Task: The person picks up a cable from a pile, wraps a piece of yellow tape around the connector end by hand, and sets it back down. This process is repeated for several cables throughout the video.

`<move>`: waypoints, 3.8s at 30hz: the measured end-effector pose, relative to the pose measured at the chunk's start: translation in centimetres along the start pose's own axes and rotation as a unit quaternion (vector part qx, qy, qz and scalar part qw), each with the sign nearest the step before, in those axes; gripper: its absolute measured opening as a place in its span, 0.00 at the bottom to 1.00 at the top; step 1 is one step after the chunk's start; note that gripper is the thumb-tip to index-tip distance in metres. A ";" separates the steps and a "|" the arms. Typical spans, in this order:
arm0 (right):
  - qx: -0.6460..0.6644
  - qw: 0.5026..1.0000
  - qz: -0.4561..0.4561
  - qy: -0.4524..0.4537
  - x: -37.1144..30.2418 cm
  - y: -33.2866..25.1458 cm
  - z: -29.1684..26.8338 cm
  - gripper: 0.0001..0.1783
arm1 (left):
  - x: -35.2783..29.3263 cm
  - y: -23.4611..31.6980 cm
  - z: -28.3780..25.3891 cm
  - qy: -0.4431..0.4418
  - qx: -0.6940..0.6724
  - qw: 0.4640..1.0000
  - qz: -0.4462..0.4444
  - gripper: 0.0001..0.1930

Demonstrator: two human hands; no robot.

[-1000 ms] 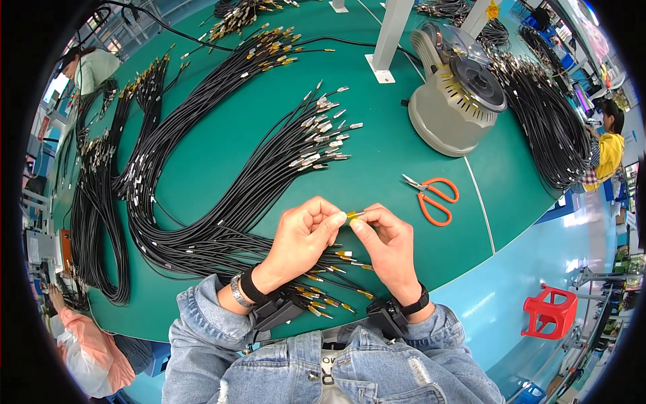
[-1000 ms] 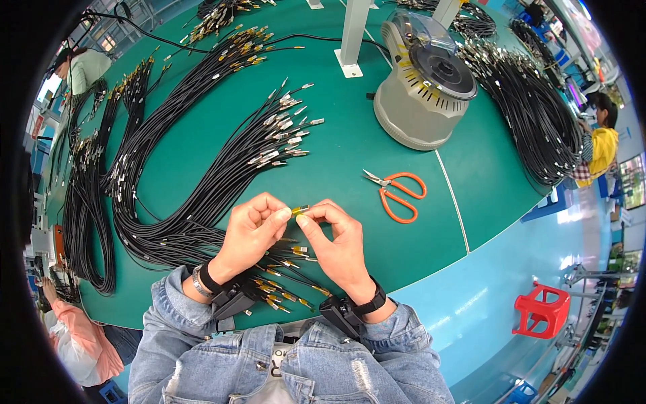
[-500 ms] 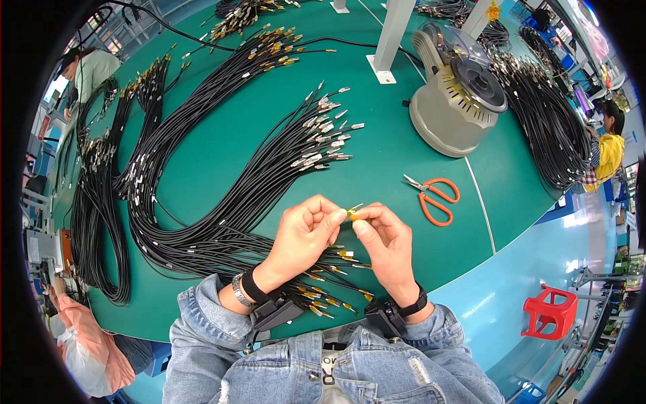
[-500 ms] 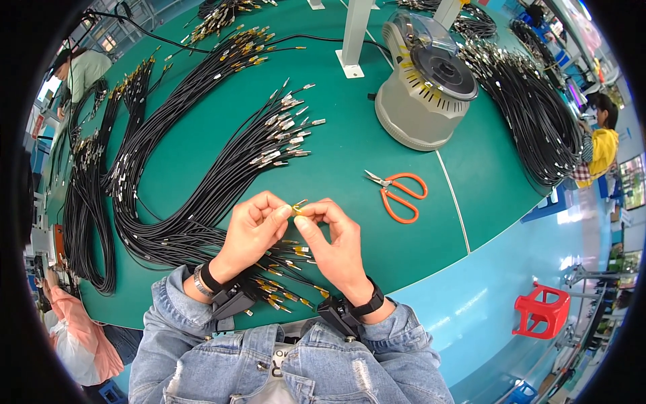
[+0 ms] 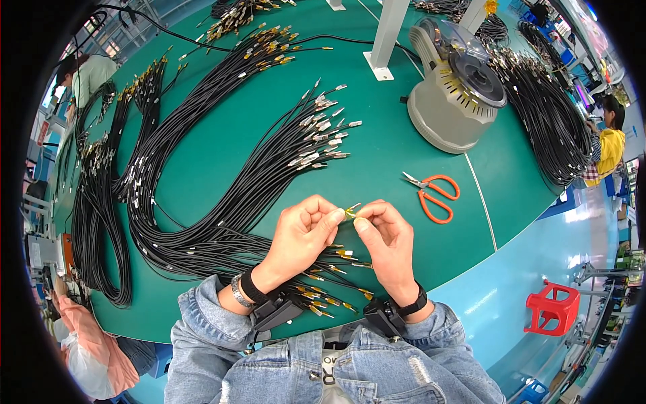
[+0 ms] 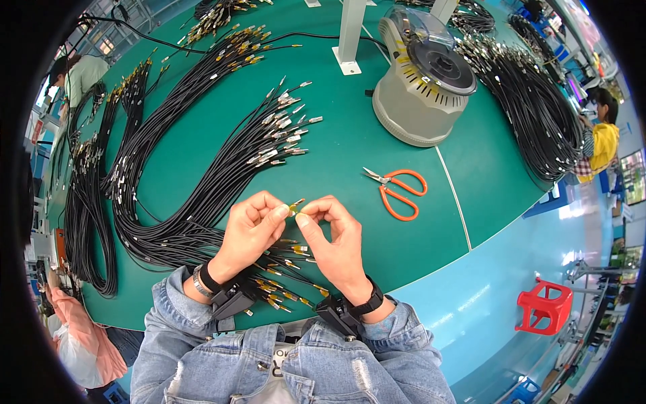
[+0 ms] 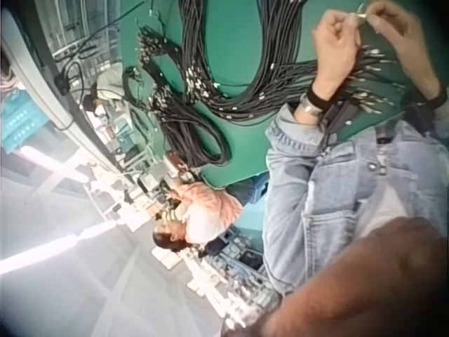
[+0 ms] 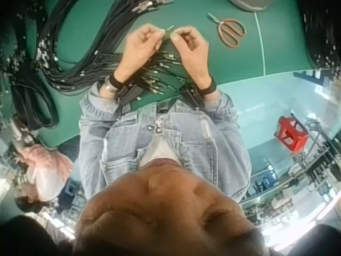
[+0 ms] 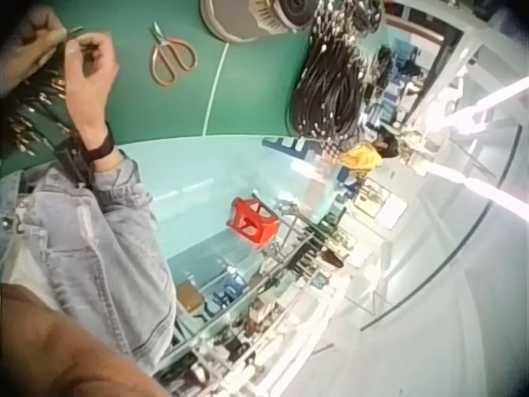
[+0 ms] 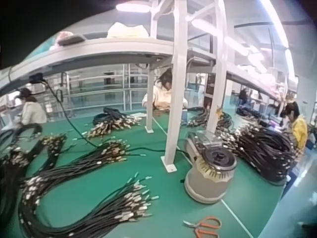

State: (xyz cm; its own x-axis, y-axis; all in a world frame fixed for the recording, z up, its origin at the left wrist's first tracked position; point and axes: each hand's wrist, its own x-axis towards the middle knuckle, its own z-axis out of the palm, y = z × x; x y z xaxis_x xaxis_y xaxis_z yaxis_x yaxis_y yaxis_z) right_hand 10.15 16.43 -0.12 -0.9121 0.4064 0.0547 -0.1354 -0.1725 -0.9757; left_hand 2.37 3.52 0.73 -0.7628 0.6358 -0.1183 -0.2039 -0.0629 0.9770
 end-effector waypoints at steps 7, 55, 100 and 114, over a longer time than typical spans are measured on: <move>-0.005 1.000 -0.008 -0.007 0.0 0.5 -0.2 0.02 | -0.2 0.0 0.2 -0.007 0.026 1.000 0.006 0.07; -0.012 1.000 -0.001 0.006 0.0 0.6 -0.7 0.06 | 0.3 0.4 -0.3 -0.102 0.044 0.990 -0.088 0.10; 0.002 0.971 -0.075 0.226 10.7 -7.9 -8.7 0.11 | 2.0 1.8 -3.7 0.154 0.582 0.747 0.281 0.12; 0.159 0.973 -0.117 0.123 12.1 -8.0 -8.5 0.07 | 2.9 1.2 -5.9 0.168 0.626 0.730 0.217 0.12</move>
State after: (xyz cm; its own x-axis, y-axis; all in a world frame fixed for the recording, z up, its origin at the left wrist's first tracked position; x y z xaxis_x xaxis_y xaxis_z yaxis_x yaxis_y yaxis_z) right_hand 3.45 30.35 6.56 -0.7264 0.6640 0.1773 -0.4768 -0.3012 -0.8258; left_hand -3.72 0.77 0.55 -0.7395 0.5269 0.4190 0.6614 0.6844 0.3067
